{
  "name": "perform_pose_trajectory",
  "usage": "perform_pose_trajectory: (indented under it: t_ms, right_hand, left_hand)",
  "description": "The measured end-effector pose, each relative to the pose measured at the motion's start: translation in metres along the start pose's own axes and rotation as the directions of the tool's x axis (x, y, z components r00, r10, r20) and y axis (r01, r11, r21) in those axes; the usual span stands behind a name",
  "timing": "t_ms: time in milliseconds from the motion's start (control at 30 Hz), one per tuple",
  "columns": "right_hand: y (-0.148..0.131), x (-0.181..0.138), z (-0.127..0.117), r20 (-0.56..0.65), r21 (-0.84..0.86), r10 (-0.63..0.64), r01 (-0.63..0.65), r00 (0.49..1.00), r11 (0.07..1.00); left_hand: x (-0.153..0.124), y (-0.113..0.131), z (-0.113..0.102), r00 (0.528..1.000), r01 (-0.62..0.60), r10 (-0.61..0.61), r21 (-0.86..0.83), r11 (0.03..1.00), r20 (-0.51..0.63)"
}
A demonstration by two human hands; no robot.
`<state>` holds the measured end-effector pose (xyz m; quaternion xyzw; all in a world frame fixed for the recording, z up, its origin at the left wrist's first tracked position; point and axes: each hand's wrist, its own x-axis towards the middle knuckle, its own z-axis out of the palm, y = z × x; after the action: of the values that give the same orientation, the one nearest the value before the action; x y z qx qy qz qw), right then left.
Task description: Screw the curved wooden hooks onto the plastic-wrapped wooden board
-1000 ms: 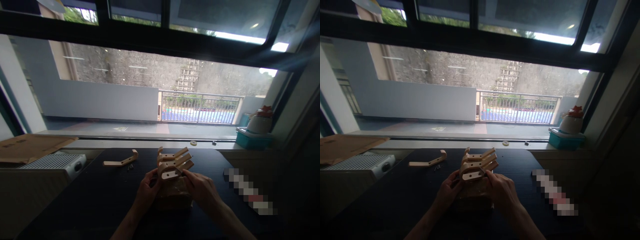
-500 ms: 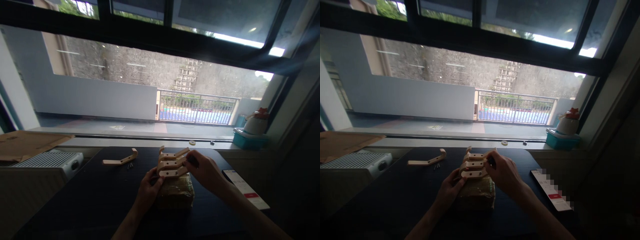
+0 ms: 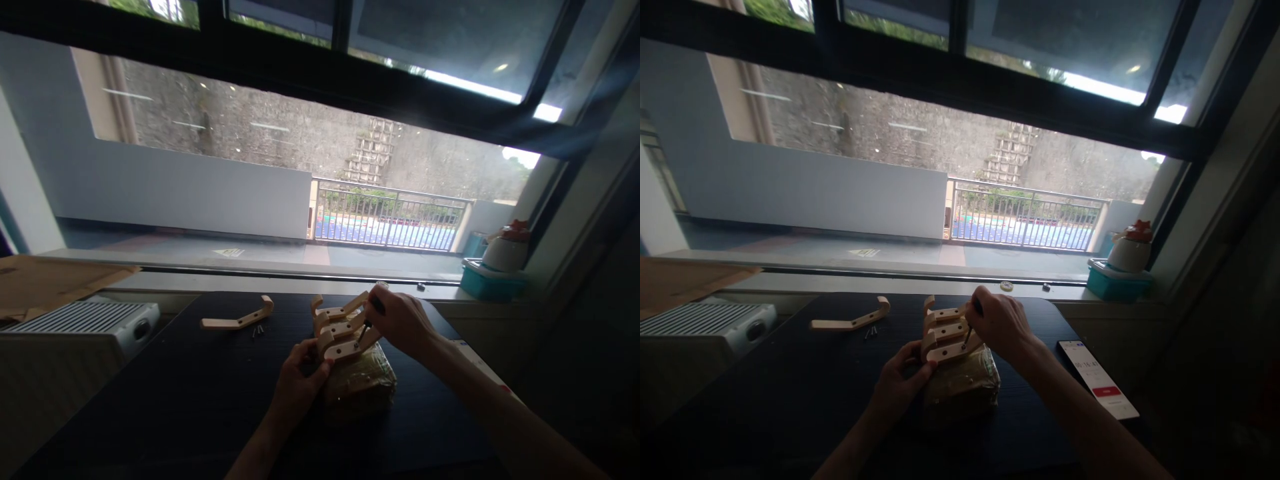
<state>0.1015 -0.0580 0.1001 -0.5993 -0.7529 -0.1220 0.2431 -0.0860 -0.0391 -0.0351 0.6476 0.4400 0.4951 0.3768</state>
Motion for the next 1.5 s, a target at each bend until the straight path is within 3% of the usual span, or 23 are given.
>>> perform_pose_trajectory:
  t_ms: [400,767,1000,1167,1333,1500]
  right_hand:
    - [-0.004,0.000,0.001,0.042,0.011,0.019,-0.019,0.999,1.000]
    - [-0.004,0.001,0.001,0.062,-0.018,-0.008,0.009,0.998,1.000]
    - [0.003,0.005,-0.006,0.209,0.108,-0.084,0.063,0.974,0.992]
    - [0.006,0.014,-0.016,0.355,0.159,-0.137,0.085,0.925,0.984]
    - [0.004,0.022,-0.015,0.380,0.143,-0.196,0.152,0.904,0.978]
    - [0.000,0.026,-0.011,0.362,0.056,-0.111,0.097,0.926,0.994]
  left_hand:
    - [-0.002,0.008,0.000,0.998,0.057,-0.057,-0.031,0.998,-0.006]
    - [-0.002,0.003,0.000,0.999,0.036,-0.037,-0.033,0.999,-0.014]
    - [-0.003,0.008,0.000,0.998,0.045,-0.049,-0.089,0.995,-0.048]
    - [-0.002,0.005,0.002,0.996,0.018,-0.026,-0.094,0.995,-0.080]
    - [-0.001,0.000,0.003,0.996,-0.027,0.019,-0.086,0.996,-0.089]
    - [-0.002,0.003,0.003,0.996,-0.025,0.017,-0.088,0.996,-0.091]
